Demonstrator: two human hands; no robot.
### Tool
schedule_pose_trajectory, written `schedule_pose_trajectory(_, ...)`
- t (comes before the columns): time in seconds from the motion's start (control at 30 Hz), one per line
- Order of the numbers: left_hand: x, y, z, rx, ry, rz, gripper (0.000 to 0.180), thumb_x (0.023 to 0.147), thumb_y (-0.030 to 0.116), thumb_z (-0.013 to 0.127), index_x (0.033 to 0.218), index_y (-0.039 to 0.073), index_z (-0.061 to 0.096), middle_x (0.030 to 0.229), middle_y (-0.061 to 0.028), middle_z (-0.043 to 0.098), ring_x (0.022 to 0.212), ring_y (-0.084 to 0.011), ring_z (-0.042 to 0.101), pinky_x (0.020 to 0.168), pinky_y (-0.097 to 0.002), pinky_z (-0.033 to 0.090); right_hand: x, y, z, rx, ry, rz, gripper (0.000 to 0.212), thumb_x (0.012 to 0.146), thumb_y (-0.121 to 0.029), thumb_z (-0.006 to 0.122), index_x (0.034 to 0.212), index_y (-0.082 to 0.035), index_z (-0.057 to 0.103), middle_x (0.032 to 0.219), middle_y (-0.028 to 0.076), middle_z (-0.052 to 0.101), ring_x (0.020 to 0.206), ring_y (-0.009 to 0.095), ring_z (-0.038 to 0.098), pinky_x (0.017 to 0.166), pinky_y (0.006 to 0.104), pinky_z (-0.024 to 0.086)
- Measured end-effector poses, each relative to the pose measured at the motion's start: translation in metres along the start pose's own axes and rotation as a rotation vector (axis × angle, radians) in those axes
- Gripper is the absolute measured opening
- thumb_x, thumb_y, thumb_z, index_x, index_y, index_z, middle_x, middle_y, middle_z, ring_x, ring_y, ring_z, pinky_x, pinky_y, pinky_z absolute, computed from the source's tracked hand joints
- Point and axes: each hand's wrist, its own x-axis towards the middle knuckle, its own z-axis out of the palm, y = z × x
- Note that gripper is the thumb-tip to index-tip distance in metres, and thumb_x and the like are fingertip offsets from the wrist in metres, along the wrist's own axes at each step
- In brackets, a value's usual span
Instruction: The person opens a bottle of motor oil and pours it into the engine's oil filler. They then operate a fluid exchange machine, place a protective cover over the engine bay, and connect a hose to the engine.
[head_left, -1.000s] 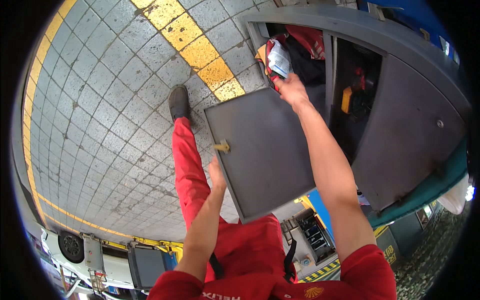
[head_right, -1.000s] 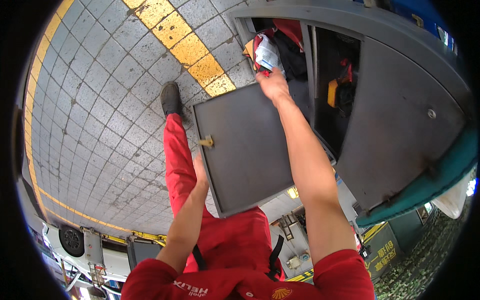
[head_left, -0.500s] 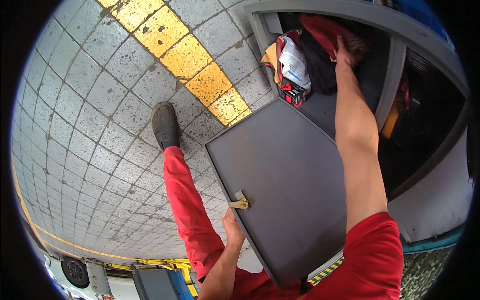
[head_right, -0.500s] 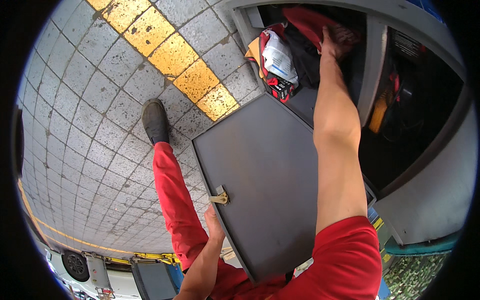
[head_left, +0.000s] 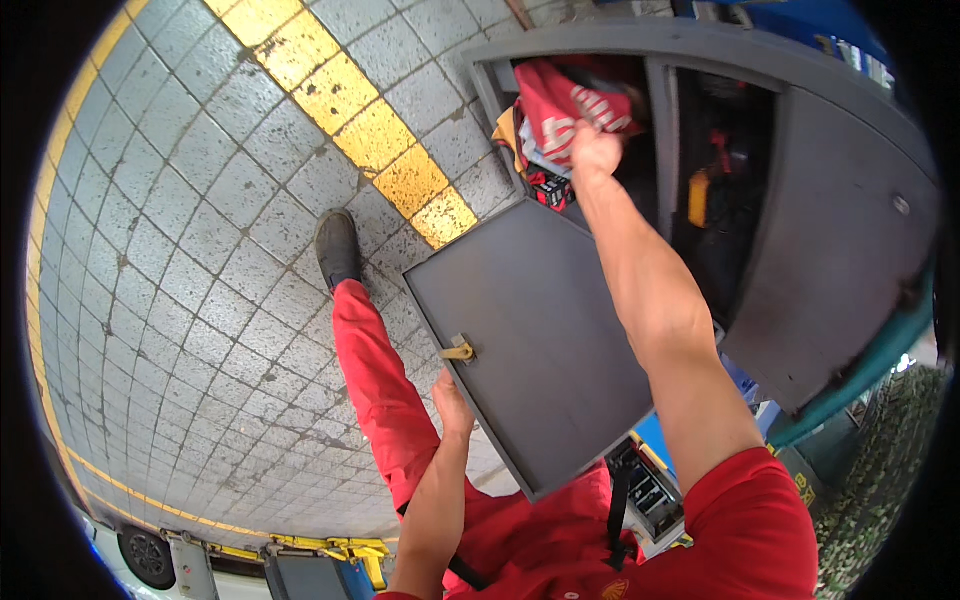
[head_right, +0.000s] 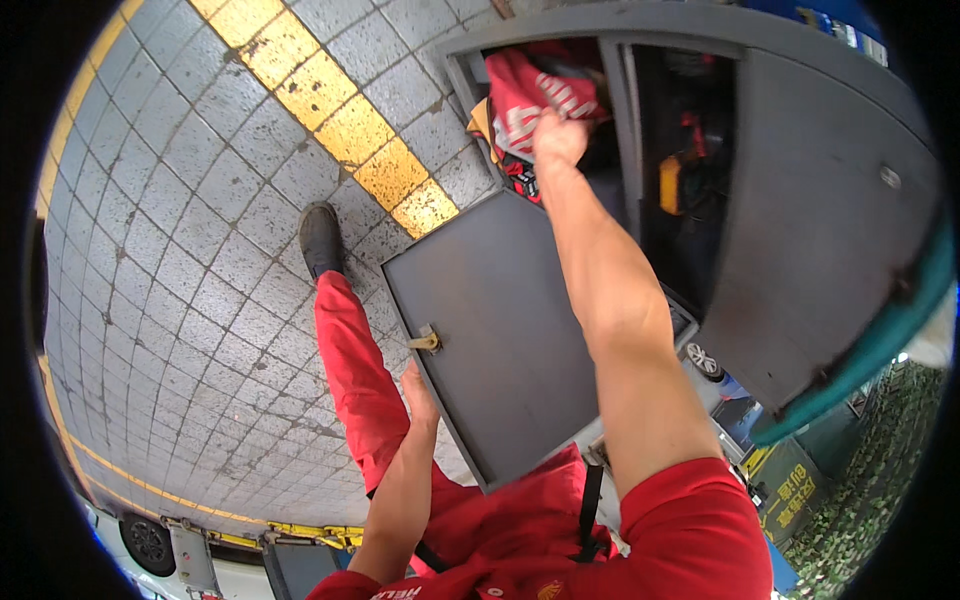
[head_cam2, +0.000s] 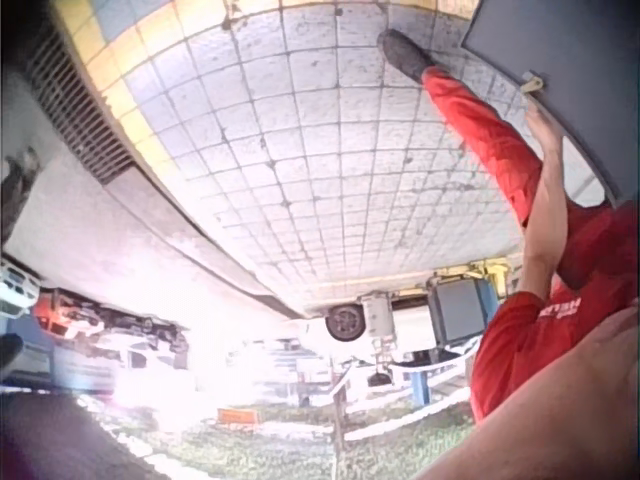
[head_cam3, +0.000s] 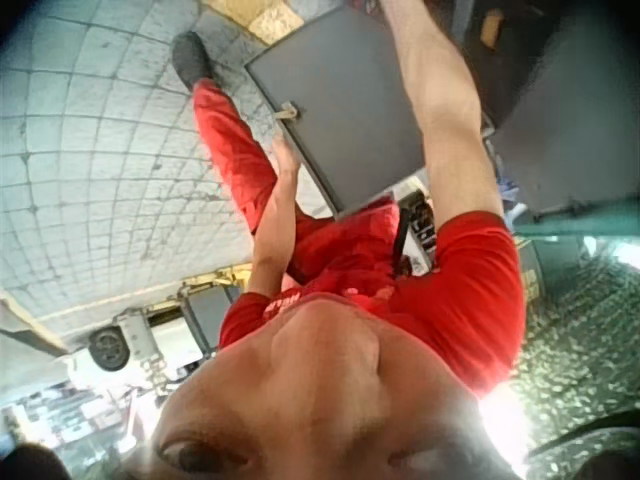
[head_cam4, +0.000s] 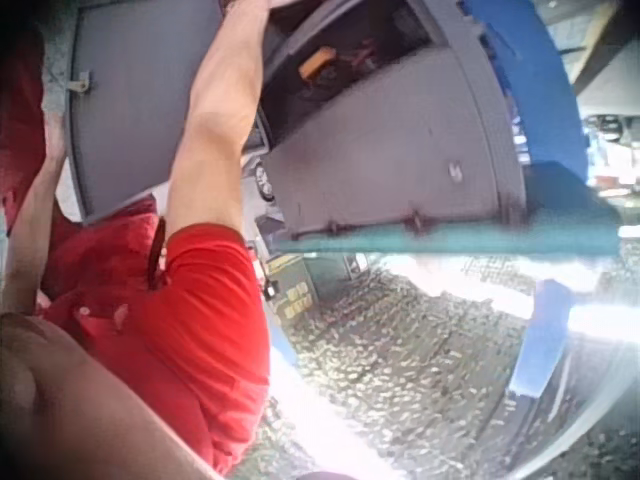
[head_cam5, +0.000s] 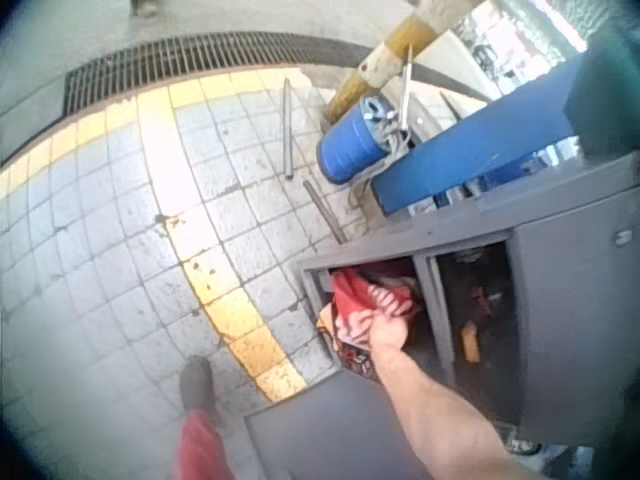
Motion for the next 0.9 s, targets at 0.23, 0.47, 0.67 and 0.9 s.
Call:
schedule_pose_trajectory(0.23, 0.022, 0.008, 0.000, 0.176, 0.054, 0.183, 0.026, 0.103, 0.023, 0.067, 0.114, 0.004, 0.080, 0.095, -0.0146, 0.083, 0.088, -0.0294, 0.078, 0.081, -0.0446, 0.060, -0.184, -0.147, -0.229, 0.671, -0.645, 0.501, 0.038, 0.104, -0.010, 0.075, 0.139, 0.005, 0.070, 0.131, 0.015, 0.080, 0.118, 0.029, 0.078, 0.102, 0.0513, 0.063)
schedule_pose_trajectory(0.47, 0.061, 0.125, -0.013, 0.576, -0.030, 0.539, 0.031, 0.105, 0.027, 0.069, 0.126, 0.007, 0.080, 0.108, -0.0194, 0.085, 0.097, -0.0403, 0.082, 0.091, -0.0524, 0.064, -0.292, -0.230, -0.452, 0.853, -1.038, 0.362, 0.031, 0.108, -0.004, 0.069, 0.139, -0.003, 0.070, 0.103, 0.009, 0.079, 0.088, 0.023, 0.080, 0.079, 0.0396, 0.068)
schedule_pose_trajectory(0.67, -0.009, 0.325, -0.102, 0.513, -0.157, 0.526, 0.031, 0.105, 0.027, 0.070, 0.128, 0.008, 0.079, 0.110, -0.0188, 0.085, 0.098, -0.0397, 0.081, 0.092, -0.0513, 0.063, -0.356, -0.192, -0.536, 0.973, -1.143, -0.063, 0.081, 0.099, 0.012, 0.076, 0.169, -0.004, 0.038, 0.154, 0.010, 0.068, 0.143, 0.022, 0.068, 0.120, 0.0407, 0.056)
schedule_pose_trajectory(0.9, -0.148, 0.547, -0.193, 0.424, -0.236, 0.547, 0.032, 0.104, 0.026, 0.071, 0.130, 0.008, 0.079, 0.112, -0.0182, 0.084, 0.100, -0.0389, 0.080, 0.093, -0.0500, 0.063, -0.364, -0.257, -0.610, 0.665, -1.163, -0.664, 0.108, 0.086, -0.007, 0.097, 0.177, -0.007, 0.039, 0.175, 0.016, 0.050, 0.161, 0.034, 0.052, 0.136, 0.0495, 0.041)
